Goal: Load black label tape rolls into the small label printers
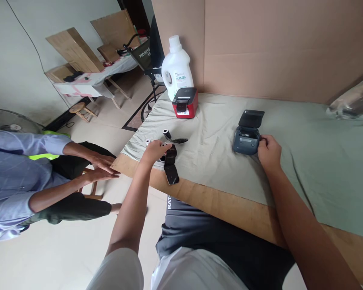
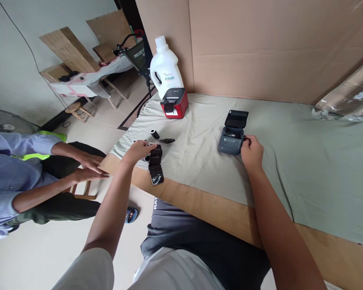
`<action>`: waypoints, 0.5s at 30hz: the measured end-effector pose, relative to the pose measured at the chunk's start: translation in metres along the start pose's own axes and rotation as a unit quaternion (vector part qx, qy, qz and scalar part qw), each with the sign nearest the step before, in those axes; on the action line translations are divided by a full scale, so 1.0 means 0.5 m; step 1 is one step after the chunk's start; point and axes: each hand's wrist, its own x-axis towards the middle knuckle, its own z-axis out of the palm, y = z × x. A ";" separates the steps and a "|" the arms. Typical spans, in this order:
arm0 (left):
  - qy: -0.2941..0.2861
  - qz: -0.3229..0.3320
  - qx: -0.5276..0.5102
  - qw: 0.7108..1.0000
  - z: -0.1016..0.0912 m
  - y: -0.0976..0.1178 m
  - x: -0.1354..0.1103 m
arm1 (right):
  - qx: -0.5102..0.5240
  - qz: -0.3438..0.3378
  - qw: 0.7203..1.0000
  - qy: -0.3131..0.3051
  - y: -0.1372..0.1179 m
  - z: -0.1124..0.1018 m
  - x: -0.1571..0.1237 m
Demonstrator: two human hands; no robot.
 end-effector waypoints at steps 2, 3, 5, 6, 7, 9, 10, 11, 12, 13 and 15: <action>0.018 -0.007 0.085 0.996 0.013 0.001 0.016 | 0.003 -0.001 1.000 0.002 0.000 0.000 -0.001; 0.023 -0.014 0.118 0.993 0.017 0.002 0.022 | 0.005 -0.001 1.000 0.003 0.000 0.000 -0.001; 0.020 -0.026 0.163 0.986 0.021 0.005 0.033 | 0.006 -0.001 1.000 0.003 0.000 -0.001 -0.001; 0.018 -0.030 0.175 0.984 0.021 0.006 0.038 | 0.005 -0.002 1.000 0.002 0.000 -0.001 -0.001; 0.016 -0.034 0.183 0.982 0.022 0.007 0.044 | 0.005 -0.002 1.000 0.001 0.000 -0.002 -0.001; 0.009 -0.037 0.185 0.982 0.022 0.009 0.054 | 0.006 -0.003 1.000 -0.001 -0.002 -0.003 -0.002; 0.006 -0.038 0.184 0.982 0.023 0.010 0.056 | 0.008 -0.002 1.000 -0.002 -0.002 -0.003 -0.002; 0.002 -0.040 0.184 0.982 0.022 0.011 0.057 | 0.011 -0.001 1.000 -0.001 -0.003 -0.004 -0.002; -0.002 -0.041 0.186 0.982 0.021 0.014 0.055 | 0.012 0.000 1.000 0.000 -0.004 -0.004 -0.003; -0.004 -0.041 0.189 0.981 0.019 0.017 0.051 | 0.013 0.000 1.000 -0.001 -0.004 -0.004 -0.003; 0.014 -0.041 0.189 0.981 0.010 0.024 0.040 | 0.012 0.000 1.000 -0.001 -0.003 -0.004 -0.003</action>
